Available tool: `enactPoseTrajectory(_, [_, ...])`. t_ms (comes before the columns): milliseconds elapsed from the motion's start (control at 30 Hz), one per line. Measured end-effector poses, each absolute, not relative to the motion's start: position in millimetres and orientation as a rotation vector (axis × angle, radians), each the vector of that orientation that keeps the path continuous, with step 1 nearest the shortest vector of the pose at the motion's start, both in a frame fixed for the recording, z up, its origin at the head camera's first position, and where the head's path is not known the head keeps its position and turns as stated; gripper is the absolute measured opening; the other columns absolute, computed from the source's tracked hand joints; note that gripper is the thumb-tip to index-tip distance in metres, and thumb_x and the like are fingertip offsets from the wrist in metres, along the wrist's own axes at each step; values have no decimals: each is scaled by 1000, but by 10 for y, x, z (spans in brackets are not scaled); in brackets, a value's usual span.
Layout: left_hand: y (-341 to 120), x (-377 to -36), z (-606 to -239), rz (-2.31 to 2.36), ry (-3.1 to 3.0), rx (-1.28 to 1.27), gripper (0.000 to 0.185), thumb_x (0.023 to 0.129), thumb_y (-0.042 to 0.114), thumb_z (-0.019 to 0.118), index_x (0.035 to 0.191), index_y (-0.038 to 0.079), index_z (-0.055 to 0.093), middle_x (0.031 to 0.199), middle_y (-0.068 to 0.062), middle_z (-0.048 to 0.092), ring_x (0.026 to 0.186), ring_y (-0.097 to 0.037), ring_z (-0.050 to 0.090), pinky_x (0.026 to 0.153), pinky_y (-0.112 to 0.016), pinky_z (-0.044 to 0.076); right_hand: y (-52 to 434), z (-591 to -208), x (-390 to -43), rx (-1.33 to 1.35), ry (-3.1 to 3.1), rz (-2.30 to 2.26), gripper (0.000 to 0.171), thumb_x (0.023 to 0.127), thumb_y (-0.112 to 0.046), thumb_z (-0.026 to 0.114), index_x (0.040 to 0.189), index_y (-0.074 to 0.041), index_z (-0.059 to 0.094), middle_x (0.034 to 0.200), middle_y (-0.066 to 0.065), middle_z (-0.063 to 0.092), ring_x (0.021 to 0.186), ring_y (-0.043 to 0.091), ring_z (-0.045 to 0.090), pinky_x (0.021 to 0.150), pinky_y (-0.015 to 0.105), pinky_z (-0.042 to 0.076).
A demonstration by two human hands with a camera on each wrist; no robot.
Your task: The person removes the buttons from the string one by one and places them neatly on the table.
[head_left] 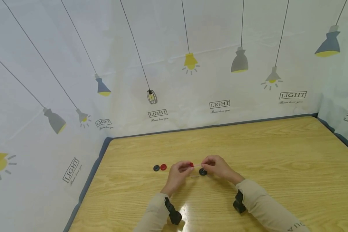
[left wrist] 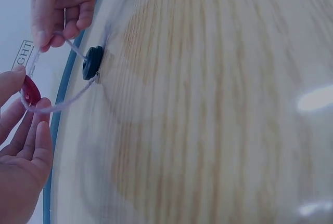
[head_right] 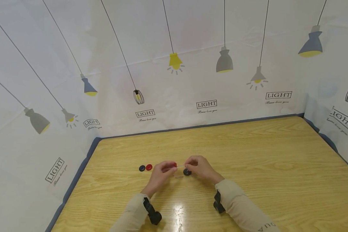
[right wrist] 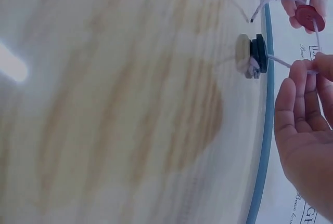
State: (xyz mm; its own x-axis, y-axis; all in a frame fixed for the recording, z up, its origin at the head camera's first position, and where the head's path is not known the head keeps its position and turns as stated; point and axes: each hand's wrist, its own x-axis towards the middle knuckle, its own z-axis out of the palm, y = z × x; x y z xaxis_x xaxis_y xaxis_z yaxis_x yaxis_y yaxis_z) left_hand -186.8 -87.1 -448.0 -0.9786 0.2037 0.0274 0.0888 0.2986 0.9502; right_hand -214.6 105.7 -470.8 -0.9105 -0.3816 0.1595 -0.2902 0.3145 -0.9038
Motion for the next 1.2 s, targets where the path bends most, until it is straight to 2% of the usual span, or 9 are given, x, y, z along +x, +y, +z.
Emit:
enactPoseTrajectory(367, [-1043,-1886,-4431,1708,2507,314,29,85,9,59,109,-6,56,105,-20,58,94,-30,56,80,-32,46,1096,-4808,-2196,-557,2498,-1652,11,84,-10,60,86,1,62,81,5,60,77,16,54,70,27,45])
enactPoseTrajectory(933, [-1311,-1866,-4424,1618,2579,404,30,84,8,59,109,-9,56,102,-22,58,92,-33,57,77,-32,47,1150,-4860,-2204,-570,2483,-1650,8,85,-7,59,86,1,62,81,5,59,75,16,53,67,24,45])
enactPoseTrajectory(1200, [-1452,-1901,-4502,1634,2567,402,29,85,7,59,109,-9,55,103,-22,57,92,-33,56,77,-29,47,1201,-4881,-2196,-627,2421,-1685,13,87,-8,56,89,4,60,83,9,59,75,14,53,65,24,45])
